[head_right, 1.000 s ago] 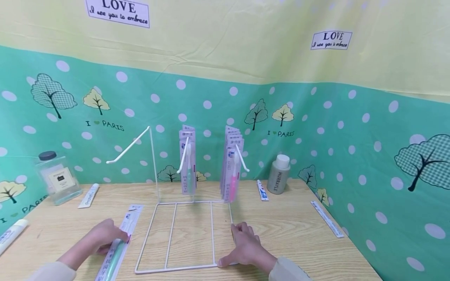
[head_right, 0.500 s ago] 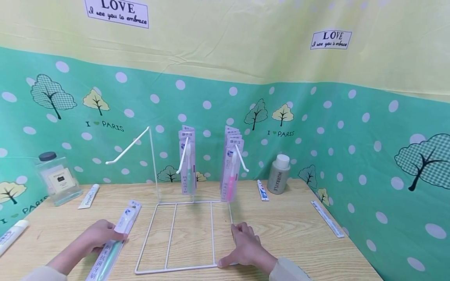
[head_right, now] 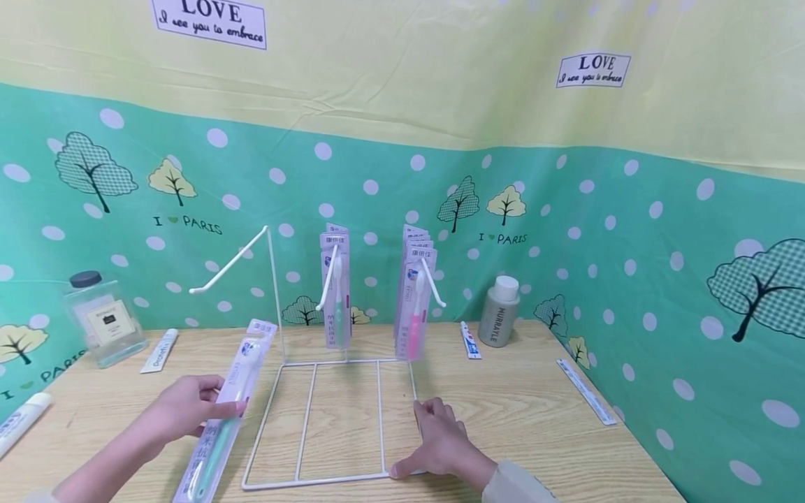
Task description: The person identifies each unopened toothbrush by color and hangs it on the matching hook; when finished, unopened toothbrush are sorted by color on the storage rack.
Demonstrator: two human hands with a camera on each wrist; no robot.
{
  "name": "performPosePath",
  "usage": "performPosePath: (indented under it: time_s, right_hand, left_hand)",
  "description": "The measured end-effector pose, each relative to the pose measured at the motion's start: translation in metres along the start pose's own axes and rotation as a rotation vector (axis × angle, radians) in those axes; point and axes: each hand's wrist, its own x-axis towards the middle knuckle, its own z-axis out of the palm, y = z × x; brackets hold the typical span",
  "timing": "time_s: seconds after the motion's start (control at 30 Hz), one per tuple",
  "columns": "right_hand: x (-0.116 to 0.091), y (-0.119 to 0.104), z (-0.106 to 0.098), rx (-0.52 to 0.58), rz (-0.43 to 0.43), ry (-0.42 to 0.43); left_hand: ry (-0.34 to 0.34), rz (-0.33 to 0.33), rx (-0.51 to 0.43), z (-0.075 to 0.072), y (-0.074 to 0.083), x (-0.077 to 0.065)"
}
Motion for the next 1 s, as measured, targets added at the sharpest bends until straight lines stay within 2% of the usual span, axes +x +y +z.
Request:
performPosePath:
  time_s: [0.23, 0.37, 0.57, 0.7, 1.0]
  right_hand:
    - [0.000, 0.001, 0.000, -0.006, 0.000, 0.005]
    - [-0.001, 0.001, 0.000, -0.005, -0.006, 0.005]
    - [0.000, 0.001, 0.000, -0.006, -0.009, 0.003]
    - [0.000, 0.002, 0.000, -0.013, -0.007, 0.003]
    - [0.000, 0.001, -0.001, -0.011, -0.003, 0.002]
  left_hand:
    - [0.028, 0.057, -0.007, 0.024, 0.031, -0.015]
    - [0.026, 0.142, -0.021, 0.036, 0.043, -0.022]
    - [-0.052, 0.302, -0.044, 0.050, 0.058, -0.036]
    - [-0.099, 0.364, -0.084, 0.056, 0.068, -0.044]
    - [-0.120, 0.449, -0.161, 0.057, 0.090, -0.060]
